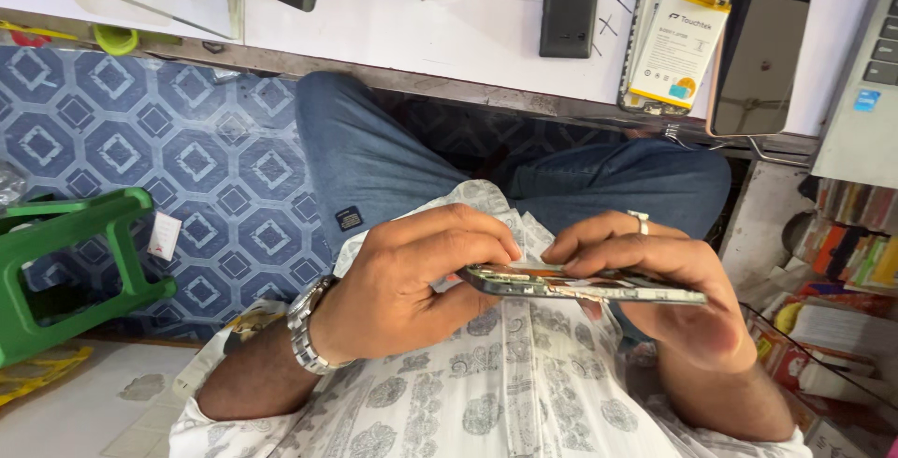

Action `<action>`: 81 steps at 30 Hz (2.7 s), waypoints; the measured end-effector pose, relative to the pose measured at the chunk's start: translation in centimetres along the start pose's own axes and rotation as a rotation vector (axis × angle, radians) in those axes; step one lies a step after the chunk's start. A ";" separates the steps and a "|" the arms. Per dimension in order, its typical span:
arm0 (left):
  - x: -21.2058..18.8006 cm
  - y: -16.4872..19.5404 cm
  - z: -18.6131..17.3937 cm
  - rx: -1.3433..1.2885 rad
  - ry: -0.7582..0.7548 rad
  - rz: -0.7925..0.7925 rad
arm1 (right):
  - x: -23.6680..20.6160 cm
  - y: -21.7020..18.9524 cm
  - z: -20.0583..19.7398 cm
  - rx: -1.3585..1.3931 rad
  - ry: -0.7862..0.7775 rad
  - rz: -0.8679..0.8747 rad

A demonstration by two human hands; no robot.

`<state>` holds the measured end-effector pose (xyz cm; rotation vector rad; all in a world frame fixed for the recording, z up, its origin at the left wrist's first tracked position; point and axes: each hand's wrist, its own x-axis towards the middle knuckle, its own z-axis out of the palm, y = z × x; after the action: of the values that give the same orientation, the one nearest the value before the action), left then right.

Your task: The person sits with a disassembled smartphone on their lap, handling the exposed motherboard and internal components. They peel and reposition an orange flex cable, press the board into the frame, align the display assembly, and press the screen into place before fitting a replacement battery sticker.

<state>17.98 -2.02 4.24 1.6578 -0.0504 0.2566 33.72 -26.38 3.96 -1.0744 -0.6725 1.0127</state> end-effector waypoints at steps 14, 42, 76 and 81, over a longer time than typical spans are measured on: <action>3.0 -1.7 -2.0 0.041 -0.167 -0.153 | 0.3 4.3 -3.1 0.516 -0.202 0.358; 3.9 -5.9 -1.9 -0.095 -0.269 0.248 | 0.2 1.6 -2.4 0.001 -0.086 0.194; 0.3 -2.6 1.4 0.276 0.131 -0.051 | 0.1 6.2 2.3 0.793 0.181 0.437; -0.2 -2.7 1.9 0.285 0.106 -0.042 | -0.7 6.2 2.4 0.825 0.207 0.456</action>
<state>18.57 -3.64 1.44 1.9234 0.1054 0.3315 29.33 -25.29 -1.00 -0.5796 0.1916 1.3719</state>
